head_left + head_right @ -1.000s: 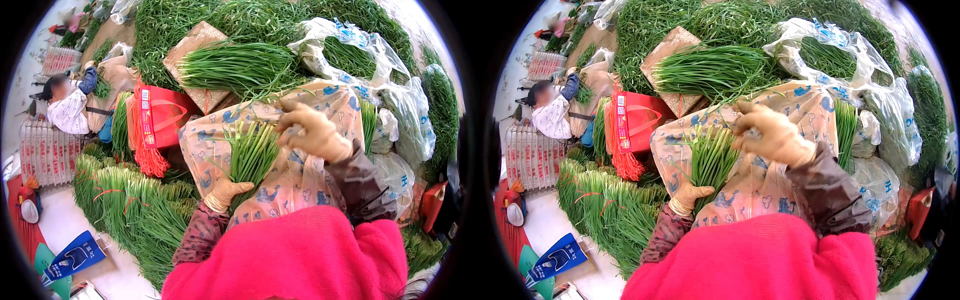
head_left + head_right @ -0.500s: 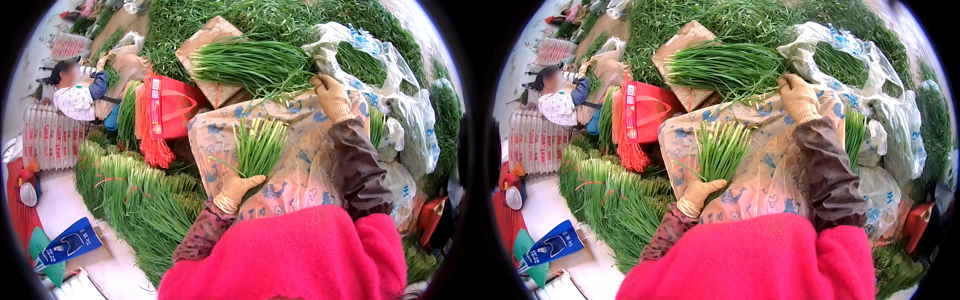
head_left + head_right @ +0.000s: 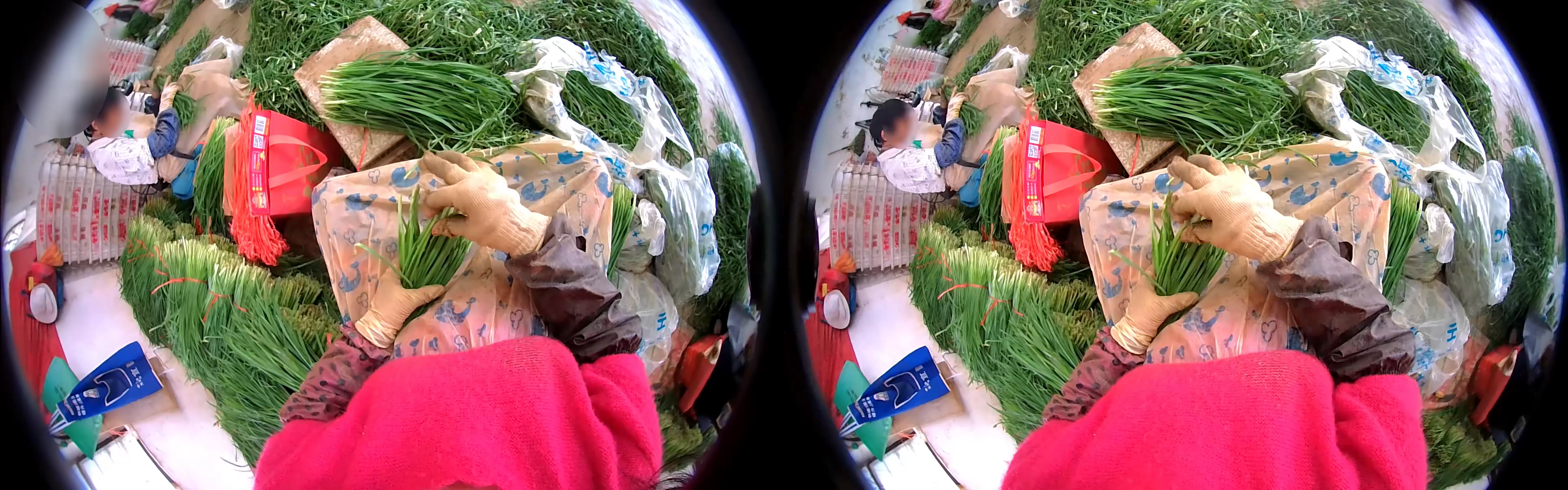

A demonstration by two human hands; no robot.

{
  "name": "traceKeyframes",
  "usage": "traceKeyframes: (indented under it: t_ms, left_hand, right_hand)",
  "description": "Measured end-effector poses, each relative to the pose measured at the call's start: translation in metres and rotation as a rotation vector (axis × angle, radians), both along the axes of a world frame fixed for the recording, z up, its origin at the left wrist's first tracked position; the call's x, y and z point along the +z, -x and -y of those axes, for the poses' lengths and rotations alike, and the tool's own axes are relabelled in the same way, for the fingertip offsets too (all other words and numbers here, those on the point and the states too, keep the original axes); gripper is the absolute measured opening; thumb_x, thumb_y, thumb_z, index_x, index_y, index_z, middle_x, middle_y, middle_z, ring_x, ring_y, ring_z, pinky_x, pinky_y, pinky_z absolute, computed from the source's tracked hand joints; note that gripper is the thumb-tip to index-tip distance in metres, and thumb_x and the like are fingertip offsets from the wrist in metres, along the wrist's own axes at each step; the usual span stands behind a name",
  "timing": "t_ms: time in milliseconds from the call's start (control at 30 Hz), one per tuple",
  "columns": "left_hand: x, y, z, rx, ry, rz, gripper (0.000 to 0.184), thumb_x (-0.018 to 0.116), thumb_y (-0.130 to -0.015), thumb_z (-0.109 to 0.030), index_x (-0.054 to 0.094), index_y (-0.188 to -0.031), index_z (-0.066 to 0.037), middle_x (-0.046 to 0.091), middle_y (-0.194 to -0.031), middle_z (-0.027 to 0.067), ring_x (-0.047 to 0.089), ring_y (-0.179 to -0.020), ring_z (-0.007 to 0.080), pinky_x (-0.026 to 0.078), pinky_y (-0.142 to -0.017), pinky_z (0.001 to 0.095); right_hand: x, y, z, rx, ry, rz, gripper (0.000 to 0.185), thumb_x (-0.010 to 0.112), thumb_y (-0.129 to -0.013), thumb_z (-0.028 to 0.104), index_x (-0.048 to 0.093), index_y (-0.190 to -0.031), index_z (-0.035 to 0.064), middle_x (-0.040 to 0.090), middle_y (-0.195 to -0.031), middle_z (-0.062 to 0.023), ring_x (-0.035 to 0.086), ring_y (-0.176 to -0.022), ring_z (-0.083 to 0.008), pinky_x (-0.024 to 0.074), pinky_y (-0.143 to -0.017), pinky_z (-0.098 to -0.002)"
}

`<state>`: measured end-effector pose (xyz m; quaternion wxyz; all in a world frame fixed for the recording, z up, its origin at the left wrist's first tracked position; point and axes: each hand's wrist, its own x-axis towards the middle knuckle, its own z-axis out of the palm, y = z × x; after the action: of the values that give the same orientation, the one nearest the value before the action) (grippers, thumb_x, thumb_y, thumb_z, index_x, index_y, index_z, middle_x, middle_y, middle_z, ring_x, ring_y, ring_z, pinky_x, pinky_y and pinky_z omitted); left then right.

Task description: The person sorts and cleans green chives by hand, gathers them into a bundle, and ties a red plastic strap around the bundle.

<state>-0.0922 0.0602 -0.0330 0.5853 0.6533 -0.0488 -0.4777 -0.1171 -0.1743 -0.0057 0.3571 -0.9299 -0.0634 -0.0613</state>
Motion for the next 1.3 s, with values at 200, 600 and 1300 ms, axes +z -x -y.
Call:
traceKeyframes:
  t_ms: [200,600,1300]
  left_hand:
    - [0.001,-0.001,-0.004,0.012,0.109,0.008,0.064,0.07,-0.083,-0.044,0.051,-0.124,0.002,0.061,-0.106,0.0064,0.056,-0.092,0.0131,0.047,-0.081,0.0252]
    - [0.014,-0.001,-0.001,-0.06,-0.116,0.092,0.061,0.067,-0.085,-0.047,0.056,-0.119,0.002,0.062,-0.105,0.0066,0.055,-0.092,0.0133,0.046,-0.08,0.0274]
    - [-0.002,0.002,-0.008,-0.061,-0.132,0.08,0.062,0.065,-0.086,-0.045,0.053,-0.123,0.003,0.061,-0.107,0.0068,0.055,-0.093,0.0133,0.045,-0.082,0.0272]
  right_hand:
    - [-0.011,0.007,0.004,0.055,-0.222,-0.064,0.02,0.073,-0.073,0.013,0.066,-0.09,0.0069,0.049,-0.134,-0.0146,0.054,-0.113,-0.0286,0.0463,-0.087,-0.0388]
    - [-0.029,-0.018,0.019,-0.804,-1.408,-0.19,0.024,0.067,-0.085,0.017,0.066,-0.102,-0.0008,0.066,-0.103,-0.01,0.061,-0.093,-0.0167,0.0508,-0.085,-0.0303]
    - [-0.017,-0.029,0.012,-0.302,-0.53,-0.697,0.04,0.071,-0.077,0.021,0.063,-0.113,0.0056,0.068,-0.093,-0.0077,0.063,-0.086,-0.0153,0.0502,-0.076,-0.0301]
